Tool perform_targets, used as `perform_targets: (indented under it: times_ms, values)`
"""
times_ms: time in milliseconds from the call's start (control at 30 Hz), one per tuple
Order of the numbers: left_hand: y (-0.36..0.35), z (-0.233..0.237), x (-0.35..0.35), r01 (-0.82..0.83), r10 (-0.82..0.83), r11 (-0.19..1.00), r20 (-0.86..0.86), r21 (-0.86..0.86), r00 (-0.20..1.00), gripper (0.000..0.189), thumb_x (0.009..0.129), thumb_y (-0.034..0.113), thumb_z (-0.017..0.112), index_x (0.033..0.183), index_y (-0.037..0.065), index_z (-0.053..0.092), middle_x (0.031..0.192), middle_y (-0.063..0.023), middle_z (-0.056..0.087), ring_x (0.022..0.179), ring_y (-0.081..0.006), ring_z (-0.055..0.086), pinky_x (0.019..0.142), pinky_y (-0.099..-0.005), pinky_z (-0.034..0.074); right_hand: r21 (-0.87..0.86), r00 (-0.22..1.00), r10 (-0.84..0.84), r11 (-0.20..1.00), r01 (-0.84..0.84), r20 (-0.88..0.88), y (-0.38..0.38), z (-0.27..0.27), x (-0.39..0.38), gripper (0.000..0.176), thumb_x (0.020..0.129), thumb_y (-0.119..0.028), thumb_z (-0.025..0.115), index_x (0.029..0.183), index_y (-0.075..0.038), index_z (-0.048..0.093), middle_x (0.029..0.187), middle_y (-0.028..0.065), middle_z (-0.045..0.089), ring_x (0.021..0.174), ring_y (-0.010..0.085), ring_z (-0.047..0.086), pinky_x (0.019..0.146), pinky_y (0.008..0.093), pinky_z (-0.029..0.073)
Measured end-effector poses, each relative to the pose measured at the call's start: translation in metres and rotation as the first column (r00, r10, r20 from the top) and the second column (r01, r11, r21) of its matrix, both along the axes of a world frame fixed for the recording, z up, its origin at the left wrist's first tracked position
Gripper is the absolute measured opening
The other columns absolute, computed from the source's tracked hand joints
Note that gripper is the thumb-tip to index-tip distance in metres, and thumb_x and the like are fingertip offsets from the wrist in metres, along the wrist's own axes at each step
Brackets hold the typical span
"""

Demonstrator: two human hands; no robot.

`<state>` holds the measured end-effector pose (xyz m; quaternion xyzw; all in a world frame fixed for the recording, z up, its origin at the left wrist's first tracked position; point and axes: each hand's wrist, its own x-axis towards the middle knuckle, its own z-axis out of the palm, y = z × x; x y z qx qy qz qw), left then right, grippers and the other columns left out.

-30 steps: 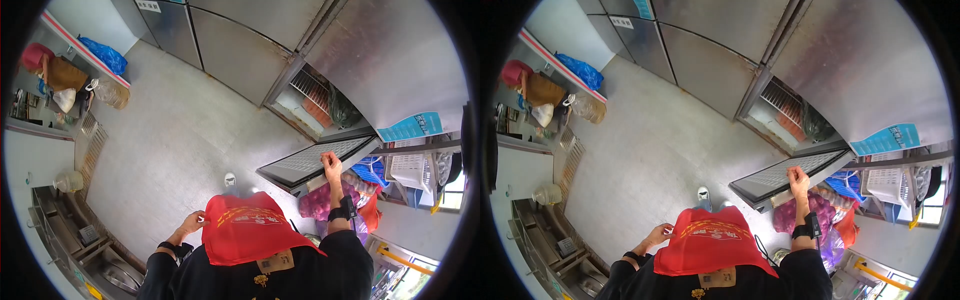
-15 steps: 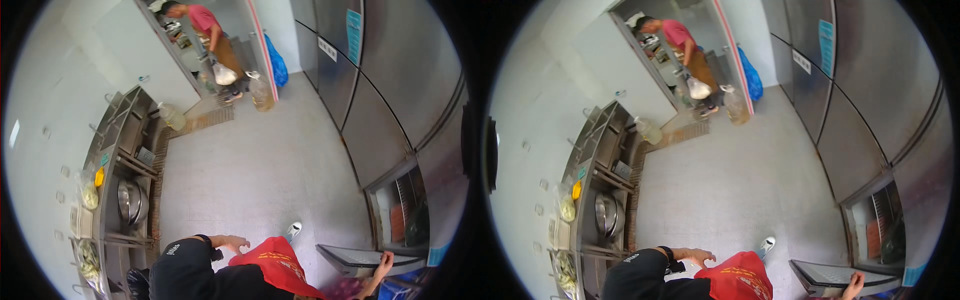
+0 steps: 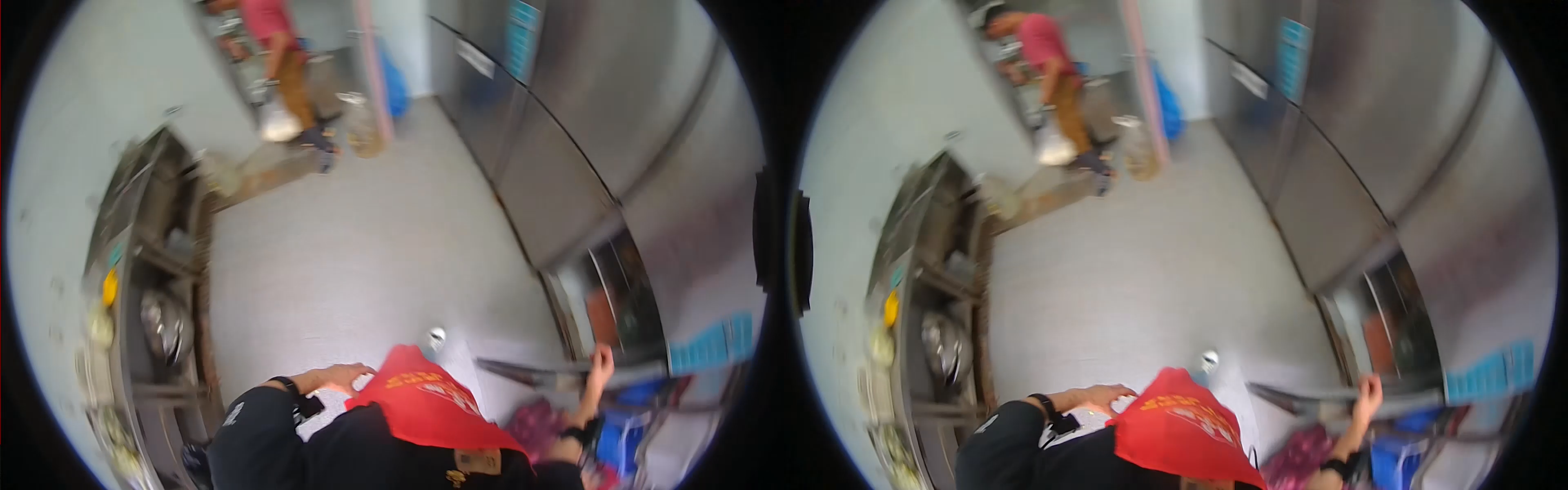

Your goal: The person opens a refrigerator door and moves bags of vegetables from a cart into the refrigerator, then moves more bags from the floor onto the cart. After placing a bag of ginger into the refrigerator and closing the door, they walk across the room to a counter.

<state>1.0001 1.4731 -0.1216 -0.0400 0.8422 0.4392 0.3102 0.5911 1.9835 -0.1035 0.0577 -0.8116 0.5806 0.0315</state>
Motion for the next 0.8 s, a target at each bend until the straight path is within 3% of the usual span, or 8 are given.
perform_targets:
  times_ms: [67,167,233,333,367,567,800]
  values:
    - [-0.003,0.012,-0.012,0.024,-0.025,1.000,0.053,0.016,0.998,0.081,0.064,0.038,0.072,0.133,0.016,0.036,0.124,-0.0157,0.046,0.108,-0.0316,0.051,0.091,-0.0390,0.043,-0.061,0.994,-0.082,0.995,0.078,-0.075,-0.013,0.022,0.014,0.005,0.086,-0.008,0.056,0.083,-0.004,0.056,0.076,-0.0013,0.053,0.071,0.0082,0.048,0.067,0.0218,0.040]
    - [0.004,0.022,-0.026,0.082,-0.079,0.996,0.102,-0.026,0.992,0.080,0.064,0.038,0.073,0.132,0.015,0.037,0.124,-0.0144,0.046,0.101,-0.0293,0.055,0.086,-0.0374,0.047,0.113,0.944,-0.249,0.954,0.278,-0.215,-0.013,0.039,0.034,0.008,0.085,-0.009,0.056,0.087,-0.002,0.058,0.076,0.0006,0.055,0.072,0.0088,0.050,0.069,0.0229,0.042]
    - [0.009,0.036,-0.037,0.069,-0.063,0.997,0.155,-0.035,0.986,0.079,0.065,0.037,0.073,0.132,0.015,0.038,0.124,-0.0140,0.046,0.099,-0.0284,0.056,0.084,-0.0369,0.048,0.127,0.941,-0.306,0.937,0.325,-0.149,-0.001,0.024,0.045,0.008,0.083,-0.008,0.058,0.089,-0.003,0.060,0.077,0.0037,0.059,0.071,0.0114,0.054,0.068,0.0240,0.044]
    - [0.016,0.050,-0.056,0.108,-0.106,0.994,0.147,-0.004,0.983,0.078,0.065,0.038,0.073,0.131,0.015,0.038,0.124,-0.0133,0.046,0.098,-0.0277,0.056,0.084,-0.0364,0.048,0.474,0.886,-0.125,0.807,0.353,-0.447,-0.006,0.030,0.059,0.010,0.073,-0.003,0.058,0.082,-0.006,0.060,0.087,0.0103,0.059,0.083,0.0260,0.056,0.076,0.0349,0.043]
    - [0.016,0.052,-0.061,0.142,-0.139,0.990,0.172,-0.008,0.975,0.079,0.064,0.038,0.074,0.131,0.016,0.038,0.125,-0.0130,0.045,0.100,-0.0280,0.056,0.086,-0.0363,0.047,0.493,0.891,-0.120,0.797,0.350,-0.438,-0.008,0.029,0.062,0.010,0.070,-0.003,0.058,0.079,-0.007,0.060,0.089,0.0100,0.057,0.087,0.0287,0.054,0.079,0.0381,0.041]
    - [0.016,0.030,-0.083,0.278,-0.276,0.961,0.146,0.007,0.950,0.082,0.063,0.036,0.075,0.132,0.017,0.036,0.124,-0.0134,0.046,0.107,-0.0283,0.053,0.089,-0.0356,0.046,0.455,0.881,-0.188,0.798,0.395,-0.434,-0.013,0.022,0.052,0.010,0.068,-0.003,0.057,0.076,-0.008,0.060,0.089,0.0093,0.058,0.087,0.0270,0.054,0.080,0.0370,0.039]
    - [0.016,0.026,-0.083,0.235,-0.234,0.972,0.169,0.014,0.958,0.081,0.062,0.035,0.075,0.131,0.017,0.037,0.123,-0.0129,0.048,0.107,-0.0268,0.053,0.088,-0.0360,0.046,0.483,0.864,-0.220,0.754,0.445,-0.452,-0.024,0.016,0.037,0.007,0.068,-0.003,0.056,0.073,-0.008,0.058,0.085,0.0072,0.057,0.085,0.0262,0.053,0.077,0.0370,0.039]
